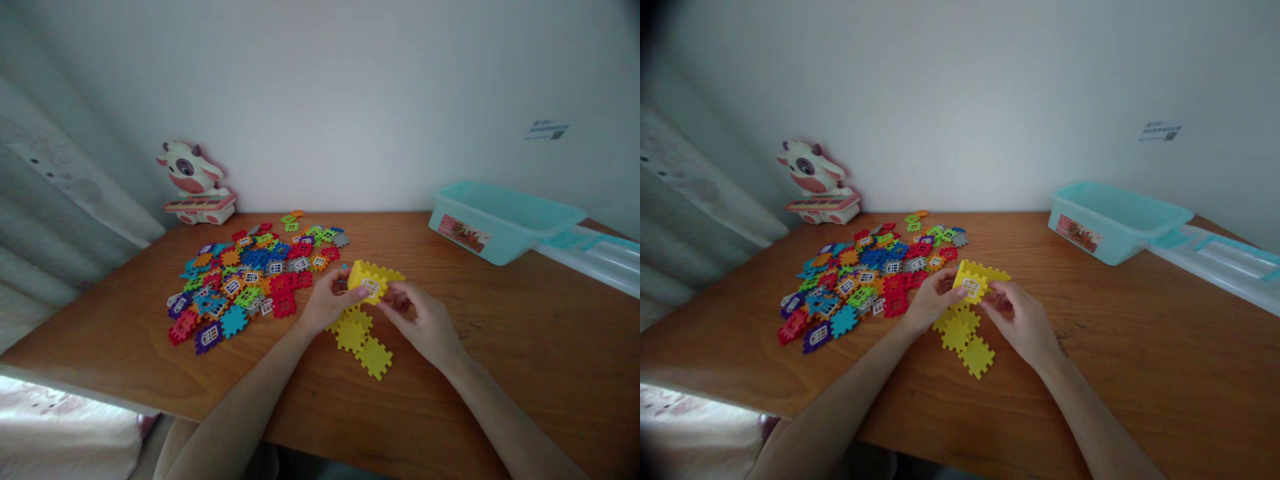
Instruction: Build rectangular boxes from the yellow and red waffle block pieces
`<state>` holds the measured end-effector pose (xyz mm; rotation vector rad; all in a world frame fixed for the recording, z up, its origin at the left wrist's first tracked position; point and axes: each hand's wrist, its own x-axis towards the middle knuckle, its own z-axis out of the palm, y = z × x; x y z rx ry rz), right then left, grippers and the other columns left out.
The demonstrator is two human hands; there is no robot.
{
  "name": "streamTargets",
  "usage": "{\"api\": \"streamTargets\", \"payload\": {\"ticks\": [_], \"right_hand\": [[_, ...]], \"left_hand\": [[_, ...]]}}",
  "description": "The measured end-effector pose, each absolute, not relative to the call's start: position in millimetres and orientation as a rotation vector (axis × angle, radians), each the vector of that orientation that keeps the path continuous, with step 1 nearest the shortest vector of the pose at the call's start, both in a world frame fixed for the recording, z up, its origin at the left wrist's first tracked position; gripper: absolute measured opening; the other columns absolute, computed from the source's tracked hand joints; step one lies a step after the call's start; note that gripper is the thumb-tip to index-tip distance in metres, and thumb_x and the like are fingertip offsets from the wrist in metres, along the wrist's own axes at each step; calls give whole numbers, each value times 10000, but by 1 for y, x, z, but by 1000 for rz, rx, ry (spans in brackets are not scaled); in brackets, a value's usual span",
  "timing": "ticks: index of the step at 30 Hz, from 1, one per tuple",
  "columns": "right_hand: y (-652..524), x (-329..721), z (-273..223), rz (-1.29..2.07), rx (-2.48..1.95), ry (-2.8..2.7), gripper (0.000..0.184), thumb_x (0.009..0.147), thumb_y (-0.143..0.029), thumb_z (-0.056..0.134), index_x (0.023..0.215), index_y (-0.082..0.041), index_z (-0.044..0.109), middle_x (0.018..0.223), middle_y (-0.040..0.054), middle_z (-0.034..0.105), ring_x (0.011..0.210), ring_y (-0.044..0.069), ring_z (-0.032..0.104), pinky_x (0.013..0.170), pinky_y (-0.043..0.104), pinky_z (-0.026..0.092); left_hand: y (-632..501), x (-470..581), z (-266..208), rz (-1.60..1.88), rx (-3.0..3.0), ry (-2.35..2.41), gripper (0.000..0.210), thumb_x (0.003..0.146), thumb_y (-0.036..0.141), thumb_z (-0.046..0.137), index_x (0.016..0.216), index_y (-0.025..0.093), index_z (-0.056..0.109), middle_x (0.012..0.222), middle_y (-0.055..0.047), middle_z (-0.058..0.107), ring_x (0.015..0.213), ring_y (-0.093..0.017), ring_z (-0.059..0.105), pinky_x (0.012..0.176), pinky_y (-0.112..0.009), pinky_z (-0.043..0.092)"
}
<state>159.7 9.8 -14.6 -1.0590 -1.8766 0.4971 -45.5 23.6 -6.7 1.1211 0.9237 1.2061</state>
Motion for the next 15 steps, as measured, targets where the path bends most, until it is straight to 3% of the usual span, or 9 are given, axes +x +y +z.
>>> {"api": "streamTargets", "payload": {"ticks": [4,7,12,15], "right_hand": [[8,158,-11,437,-998,-2006,99,932,-352,647,938,-261,684,860,43,715,715,193,673,643,327,554],[8,157,-10,402,-991,-1996,155,950,-363,619,869,-263,705,864,57,715,727,203,675,635,330,556],[10,156,-11,386,-960,-1936,157,943,-349,624,845,-270,719,968,75,728,814,221,697,677,351,581],[9,156,-11,413,-981,-1947,131,940,-368,628,949,-278,724,991,76,733,804,221,695,677,365,586]], "left_hand": [[21,-43,-8,1157,1178,892,482,641,396,905,1024,176,711,1055,-101,751,927,-213,693,856,-336,539],[20,-42,-6,1129,1185,878,484,647,361,907,1050,179,711,1103,-109,747,941,-220,698,871,-346,542],[18,-39,-4,1137,1125,873,443,670,334,897,1047,186,716,1110,-102,747,950,-217,700,878,-345,539],[18,-38,-3,1188,1026,863,485,636,301,919,1056,190,705,1065,-84,752,946,-213,703,882,-337,532]]}}
